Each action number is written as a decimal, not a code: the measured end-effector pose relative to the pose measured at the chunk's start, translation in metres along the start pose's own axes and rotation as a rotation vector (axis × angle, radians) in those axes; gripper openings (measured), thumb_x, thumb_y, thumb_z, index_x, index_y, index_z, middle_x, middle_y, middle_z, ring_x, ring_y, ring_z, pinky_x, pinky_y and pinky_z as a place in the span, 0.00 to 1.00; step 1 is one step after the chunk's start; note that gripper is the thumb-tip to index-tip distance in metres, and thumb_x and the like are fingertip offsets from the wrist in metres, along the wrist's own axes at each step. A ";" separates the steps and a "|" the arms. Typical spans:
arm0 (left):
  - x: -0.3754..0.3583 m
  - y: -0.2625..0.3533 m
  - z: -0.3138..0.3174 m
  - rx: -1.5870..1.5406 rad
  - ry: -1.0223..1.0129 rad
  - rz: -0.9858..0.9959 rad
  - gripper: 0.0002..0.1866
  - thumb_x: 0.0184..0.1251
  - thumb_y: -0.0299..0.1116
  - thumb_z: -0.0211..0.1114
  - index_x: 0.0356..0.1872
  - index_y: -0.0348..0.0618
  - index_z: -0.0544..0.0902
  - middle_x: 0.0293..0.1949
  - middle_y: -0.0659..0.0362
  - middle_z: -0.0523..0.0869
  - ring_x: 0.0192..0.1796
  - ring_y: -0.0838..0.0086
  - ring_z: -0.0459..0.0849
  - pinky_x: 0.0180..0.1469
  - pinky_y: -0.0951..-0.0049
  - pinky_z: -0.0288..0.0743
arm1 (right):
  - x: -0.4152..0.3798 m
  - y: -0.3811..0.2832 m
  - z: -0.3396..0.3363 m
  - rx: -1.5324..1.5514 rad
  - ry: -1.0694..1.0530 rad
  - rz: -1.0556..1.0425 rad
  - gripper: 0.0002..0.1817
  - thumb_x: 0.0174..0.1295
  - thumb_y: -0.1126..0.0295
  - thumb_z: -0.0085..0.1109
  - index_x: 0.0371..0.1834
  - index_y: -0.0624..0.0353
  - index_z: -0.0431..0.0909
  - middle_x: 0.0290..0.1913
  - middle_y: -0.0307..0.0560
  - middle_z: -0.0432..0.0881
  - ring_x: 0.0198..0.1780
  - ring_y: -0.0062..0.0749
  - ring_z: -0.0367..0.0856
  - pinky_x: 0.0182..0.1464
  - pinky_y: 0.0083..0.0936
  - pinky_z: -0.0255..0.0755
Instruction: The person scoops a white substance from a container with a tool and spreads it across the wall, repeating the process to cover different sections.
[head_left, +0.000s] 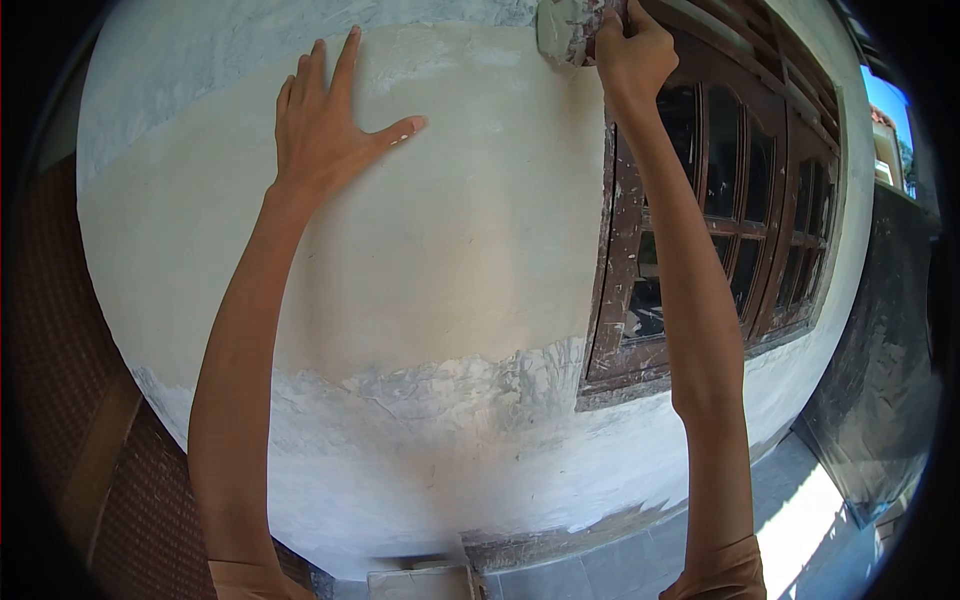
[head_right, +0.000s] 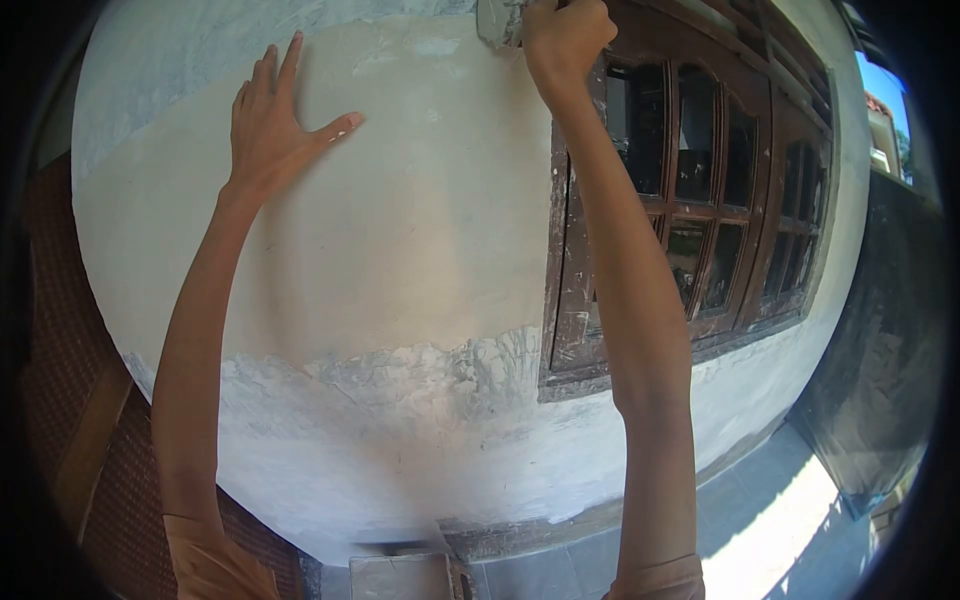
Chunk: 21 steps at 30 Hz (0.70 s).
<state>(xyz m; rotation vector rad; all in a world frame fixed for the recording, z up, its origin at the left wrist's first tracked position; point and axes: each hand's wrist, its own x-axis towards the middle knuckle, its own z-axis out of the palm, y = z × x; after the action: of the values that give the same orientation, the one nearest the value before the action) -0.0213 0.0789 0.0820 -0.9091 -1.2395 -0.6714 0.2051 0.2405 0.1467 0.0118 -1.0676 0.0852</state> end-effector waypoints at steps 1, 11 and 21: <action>-0.002 -0.001 0.001 -0.002 -0.004 -0.003 0.62 0.49 0.74 0.70 0.81 0.56 0.52 0.77 0.40 0.58 0.79 0.49 0.56 0.78 0.45 0.49 | 0.001 -0.007 -0.002 0.044 0.006 0.059 0.15 0.66 0.75 0.56 0.54 0.68 0.82 0.24 0.53 0.83 0.23 0.25 0.80 0.28 0.27 0.73; -0.004 0.003 -0.005 -0.008 0.006 -0.005 0.62 0.48 0.73 0.71 0.81 0.61 0.50 0.77 0.40 0.59 0.77 0.44 0.59 0.76 0.46 0.55 | 0.003 -0.003 -0.002 -0.010 -0.077 0.061 0.14 0.64 0.75 0.58 0.51 0.68 0.83 0.24 0.56 0.84 0.23 0.28 0.81 0.29 0.29 0.73; 0.009 0.019 -0.047 0.017 -0.393 -0.158 0.68 0.48 0.69 0.72 0.80 0.37 0.44 0.76 0.30 0.50 0.79 0.40 0.48 0.80 0.45 0.43 | 0.004 -0.006 0.021 -0.101 -0.118 -0.090 0.13 0.64 0.75 0.57 0.50 0.64 0.85 0.23 0.51 0.84 0.25 0.25 0.81 0.30 0.29 0.74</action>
<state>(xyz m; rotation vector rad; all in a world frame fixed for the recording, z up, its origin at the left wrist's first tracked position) 0.0201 0.0480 0.0834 -0.9648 -1.6778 -0.6218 0.1887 0.2338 0.1603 -0.0268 -1.1865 -0.0520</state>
